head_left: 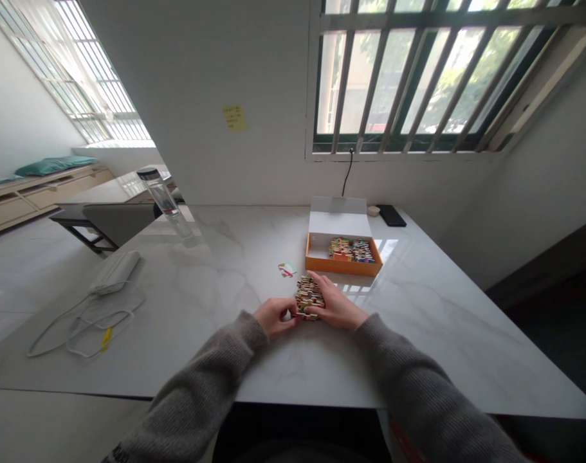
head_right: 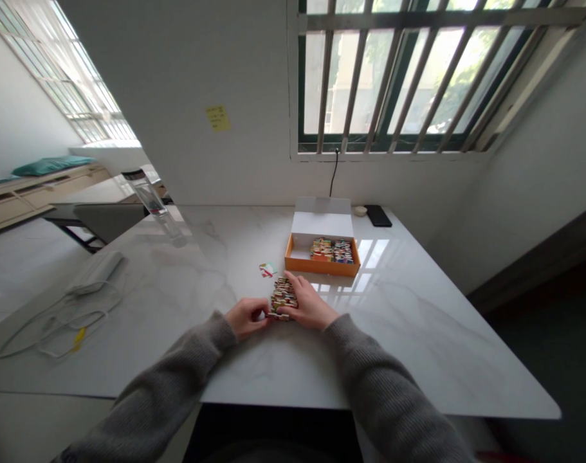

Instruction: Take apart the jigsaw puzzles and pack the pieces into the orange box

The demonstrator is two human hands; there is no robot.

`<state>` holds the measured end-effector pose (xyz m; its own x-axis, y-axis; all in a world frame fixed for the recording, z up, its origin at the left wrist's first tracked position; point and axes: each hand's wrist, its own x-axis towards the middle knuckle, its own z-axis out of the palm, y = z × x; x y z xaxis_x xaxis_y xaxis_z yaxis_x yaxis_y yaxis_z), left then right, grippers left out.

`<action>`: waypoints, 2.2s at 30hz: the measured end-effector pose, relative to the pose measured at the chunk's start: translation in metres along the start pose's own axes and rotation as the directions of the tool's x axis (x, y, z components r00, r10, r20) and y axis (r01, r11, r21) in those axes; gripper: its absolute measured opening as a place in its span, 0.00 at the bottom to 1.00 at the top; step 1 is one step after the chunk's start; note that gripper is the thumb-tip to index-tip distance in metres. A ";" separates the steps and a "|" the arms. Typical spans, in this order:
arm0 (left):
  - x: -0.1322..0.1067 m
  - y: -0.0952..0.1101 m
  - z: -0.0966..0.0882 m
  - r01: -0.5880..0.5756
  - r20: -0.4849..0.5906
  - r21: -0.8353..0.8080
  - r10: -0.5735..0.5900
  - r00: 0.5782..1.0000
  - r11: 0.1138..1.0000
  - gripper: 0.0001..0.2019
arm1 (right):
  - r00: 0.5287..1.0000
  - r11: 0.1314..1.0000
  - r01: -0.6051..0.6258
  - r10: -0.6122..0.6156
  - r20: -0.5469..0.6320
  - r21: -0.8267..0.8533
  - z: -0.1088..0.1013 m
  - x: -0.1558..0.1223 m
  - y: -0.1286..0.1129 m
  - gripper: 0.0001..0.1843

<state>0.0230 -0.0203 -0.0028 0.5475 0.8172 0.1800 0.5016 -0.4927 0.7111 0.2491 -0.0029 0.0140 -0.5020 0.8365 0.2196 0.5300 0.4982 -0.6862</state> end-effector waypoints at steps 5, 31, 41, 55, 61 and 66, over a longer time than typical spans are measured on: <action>0.001 0.000 0.002 0.075 -0.055 0.187 -0.066 0.996 0.980 0.09 | 1.000 1.000 0.001 0.000 0.021 -0.030 -0.002 -0.001 -0.003 0.46; 0.049 -0.046 -0.041 0.331 -0.345 0.478 -0.172 0.923 0.814 0.19 | 0.999 0.992 0.037 -0.038 -0.001 -0.119 0.002 0.000 0.000 0.45; 0.070 -0.048 -0.030 0.440 -0.384 0.425 -0.283 0.879 0.791 0.20 | 1.000 0.995 0.029 -0.029 0.003 -0.098 0.000 0.000 0.000 0.45; 0.040 -0.016 -0.041 -0.038 -0.343 -0.373 -0.100 0.934 0.927 0.15 | 1.000 0.995 0.029 -0.028 0.011 -0.096 -0.001 0.000 0.000 0.44; 0.012 0.024 -0.022 -0.265 -0.339 -0.245 0.173 0.924 0.933 0.13 | 0.998 0.994 0.055 -0.056 -0.003 -0.092 0.001 0.001 0.004 0.44; 0.004 0.025 0.011 -0.396 -0.180 0.071 0.402 0.898 0.915 0.20 | 0.997 0.994 0.075 -0.077 -0.015 -0.083 0.002 0.001 0.008 0.44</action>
<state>0.0454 -0.0324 0.0086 0.5729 0.5890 0.5699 0.2901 -0.7961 0.5311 0.2519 0.0013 0.0076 -0.5312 0.7991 0.2817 0.5458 0.5770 -0.6076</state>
